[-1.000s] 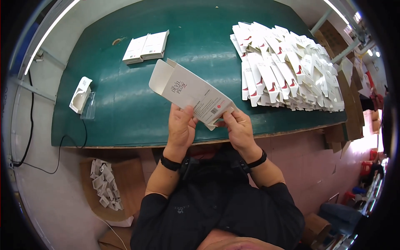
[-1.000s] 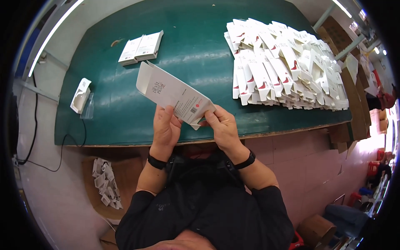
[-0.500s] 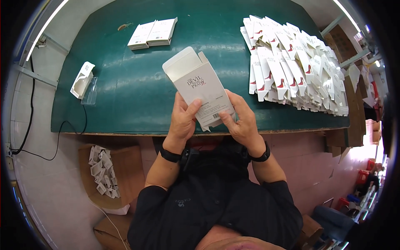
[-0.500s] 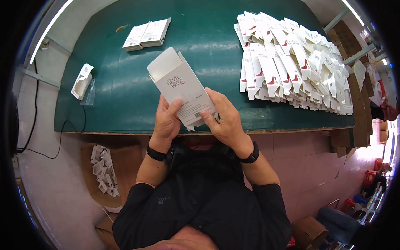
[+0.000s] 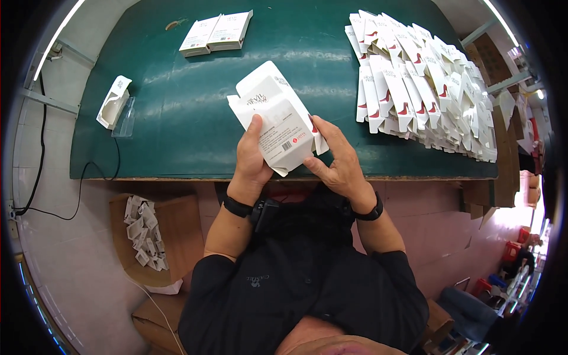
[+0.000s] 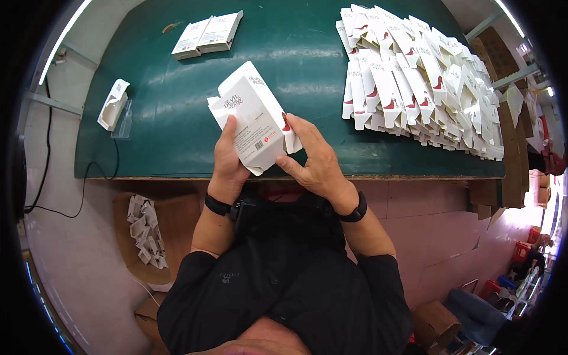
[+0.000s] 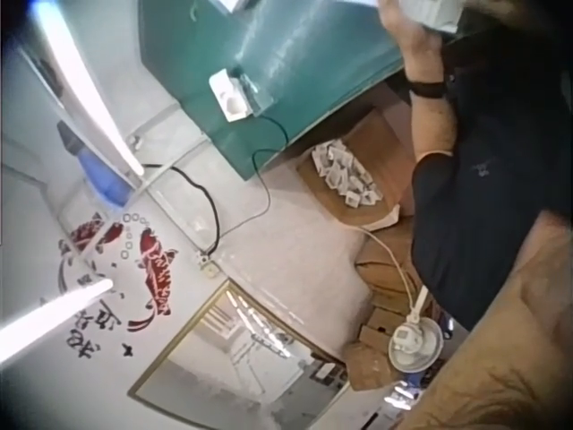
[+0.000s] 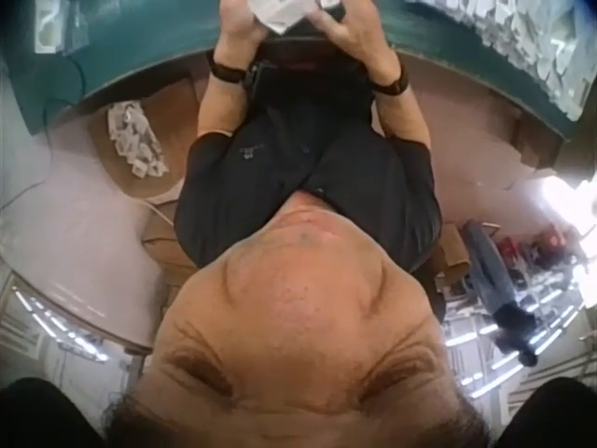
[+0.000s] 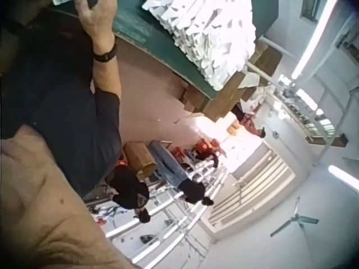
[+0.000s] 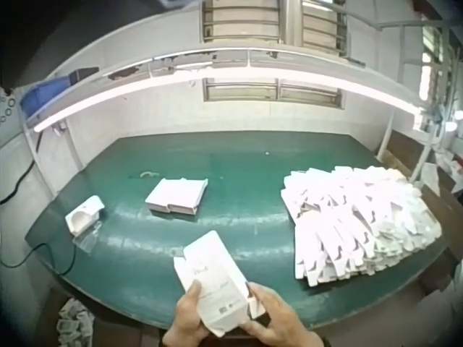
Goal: The person picks up a flat box from a stack, folds the bottom and top flaps to assemble it, and places it on the table. This process is repeated with several more boxes from the stack.
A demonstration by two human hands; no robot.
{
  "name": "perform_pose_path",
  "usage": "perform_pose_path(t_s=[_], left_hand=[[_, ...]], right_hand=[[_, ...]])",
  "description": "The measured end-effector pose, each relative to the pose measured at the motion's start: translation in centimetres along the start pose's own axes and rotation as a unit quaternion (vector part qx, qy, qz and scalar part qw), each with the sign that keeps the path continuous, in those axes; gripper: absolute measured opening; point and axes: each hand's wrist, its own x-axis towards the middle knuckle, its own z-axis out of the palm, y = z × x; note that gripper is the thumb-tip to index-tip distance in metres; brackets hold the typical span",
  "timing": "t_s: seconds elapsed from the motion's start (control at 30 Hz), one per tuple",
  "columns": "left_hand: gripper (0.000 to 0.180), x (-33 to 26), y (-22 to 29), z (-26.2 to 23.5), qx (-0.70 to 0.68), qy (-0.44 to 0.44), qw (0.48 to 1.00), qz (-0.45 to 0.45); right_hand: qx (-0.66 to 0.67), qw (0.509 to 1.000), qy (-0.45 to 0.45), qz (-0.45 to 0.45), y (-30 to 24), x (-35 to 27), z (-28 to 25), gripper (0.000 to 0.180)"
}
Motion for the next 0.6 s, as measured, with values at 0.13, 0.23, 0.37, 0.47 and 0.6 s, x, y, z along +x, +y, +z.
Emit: perform_pose_path(t_s=[0.13, 0.23, 0.37, 0.47, 0.6], left_hand=[[0.062, 0.0, 0.4, 0.4, -0.022, 0.015, 1.000, 0.001], [0.063, 0.0, 0.5, 0.6, -0.037, 0.015, 0.999, 0.004], [0.063, 0.0, 0.4, 1.0, -0.040, 0.003, 0.999, 0.000], [0.063, 0.0, 0.1, 0.7, -0.047, 0.008, 0.999, -0.005], [0.062, 0.2, -0.2, 0.2, -0.033, 0.019, 0.999, 0.003]], right_hand=[[0.111, 0.990, -0.005, 0.081, -0.2, -0.3, 0.2, 0.074], [0.171, 0.980, 0.005, 0.100, -0.1, -0.2, 0.9, 0.070], [0.196, 0.976, 0.033, 0.089, 0.1, 0.2, 1.7, 0.064], [0.203, 0.974, 0.050, 0.089, 0.1, 0.6, 2.2, 0.063], [0.210, 0.969, 0.058, 0.117, -0.5, 0.7, 2.4, 0.063]])
